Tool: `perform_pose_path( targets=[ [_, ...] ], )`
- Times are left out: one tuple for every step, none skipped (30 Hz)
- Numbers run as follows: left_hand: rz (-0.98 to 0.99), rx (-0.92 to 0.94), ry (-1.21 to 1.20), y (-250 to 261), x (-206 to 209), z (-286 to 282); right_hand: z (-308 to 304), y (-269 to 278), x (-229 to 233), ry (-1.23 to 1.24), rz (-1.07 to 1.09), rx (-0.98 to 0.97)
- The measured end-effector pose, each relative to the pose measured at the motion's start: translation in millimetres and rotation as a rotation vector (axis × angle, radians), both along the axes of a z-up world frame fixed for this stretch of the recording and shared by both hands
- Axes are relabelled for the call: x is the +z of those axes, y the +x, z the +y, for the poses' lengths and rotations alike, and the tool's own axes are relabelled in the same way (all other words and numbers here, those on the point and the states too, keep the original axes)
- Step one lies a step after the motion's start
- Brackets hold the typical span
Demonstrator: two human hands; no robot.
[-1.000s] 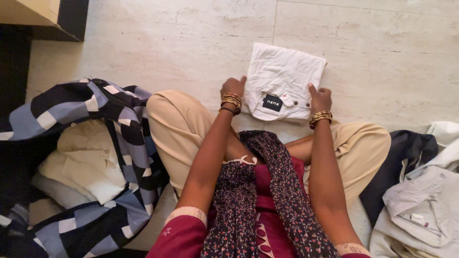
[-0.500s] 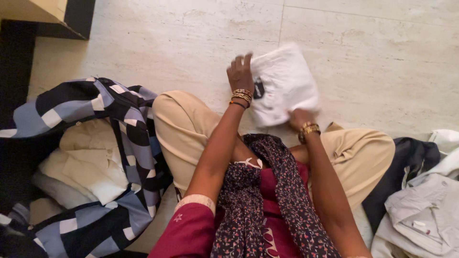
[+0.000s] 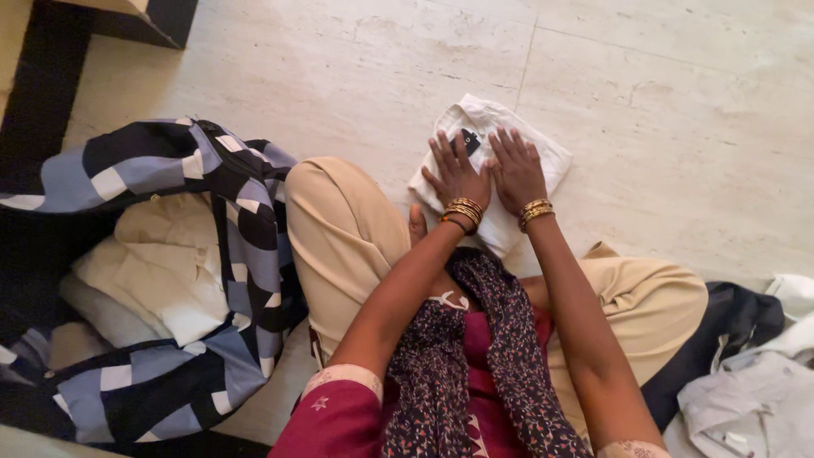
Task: The person folds white shirts by hand while sitting on the floor, smoothing the fabric and placing the folded items into a patterned bag.
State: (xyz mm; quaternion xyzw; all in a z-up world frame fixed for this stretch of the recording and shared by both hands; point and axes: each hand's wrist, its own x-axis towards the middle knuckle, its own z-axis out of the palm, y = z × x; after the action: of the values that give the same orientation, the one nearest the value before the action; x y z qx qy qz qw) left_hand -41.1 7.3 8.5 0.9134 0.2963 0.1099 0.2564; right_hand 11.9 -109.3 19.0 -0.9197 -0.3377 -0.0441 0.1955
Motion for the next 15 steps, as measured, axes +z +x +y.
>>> perform_pose_path(
  targets=[
    [-0.003,0.007,0.002,5,-7,0,3,7,-8,-0.136,0.002,0.067],
    [0.125,-0.06,0.105,11,-13,2,3,11,-15,-0.132,-0.001,0.073],
    [0.254,-0.127,0.206,16,-18,6,3,16,-23,-0.129,0.131,0.005],
    [0.248,-0.123,0.208,23,-22,12,3,23,-29,-0.128,0.258,-0.065],
    [0.157,-0.214,0.285,30,-24,18,6,29,-38,-0.126,0.252,-0.061],
    [0.07,-0.31,0.356,34,-24,21,5,29,-49,-0.093,0.234,-0.165],
    [0.069,-0.311,0.352,44,-22,26,4,29,-60,-0.06,0.214,-0.269],
    [0.127,-0.445,0.272,55,-17,35,2,29,-72,-0.061,0.218,-0.273],
    [0.185,-0.579,0.189,60,-12,39,0,31,-85,-0.002,0.229,-0.383],
    [0.185,-0.585,0.189,58,-6,36,-2,33,-97,0.059,0.237,-0.495],
    [0.144,-0.564,0.32,56,0,30,-7,32,-109,0.059,0.238,-0.501],
    [0.097,-0.535,0.457,59,7,27,-10,36,-118,0.139,0.269,-0.625],
    [0.093,-0.535,0.463,57,13,19,-11,40,-125,0.219,0.3,-0.747],
    [0.146,-0.466,0.407,48,15,7,-11,39,-132,0.226,0.3,-0.752],
    [0.197,-0.398,0.351,42,15,-1,-11,34,-138,0.303,0.329,-0.843]
  ],
)
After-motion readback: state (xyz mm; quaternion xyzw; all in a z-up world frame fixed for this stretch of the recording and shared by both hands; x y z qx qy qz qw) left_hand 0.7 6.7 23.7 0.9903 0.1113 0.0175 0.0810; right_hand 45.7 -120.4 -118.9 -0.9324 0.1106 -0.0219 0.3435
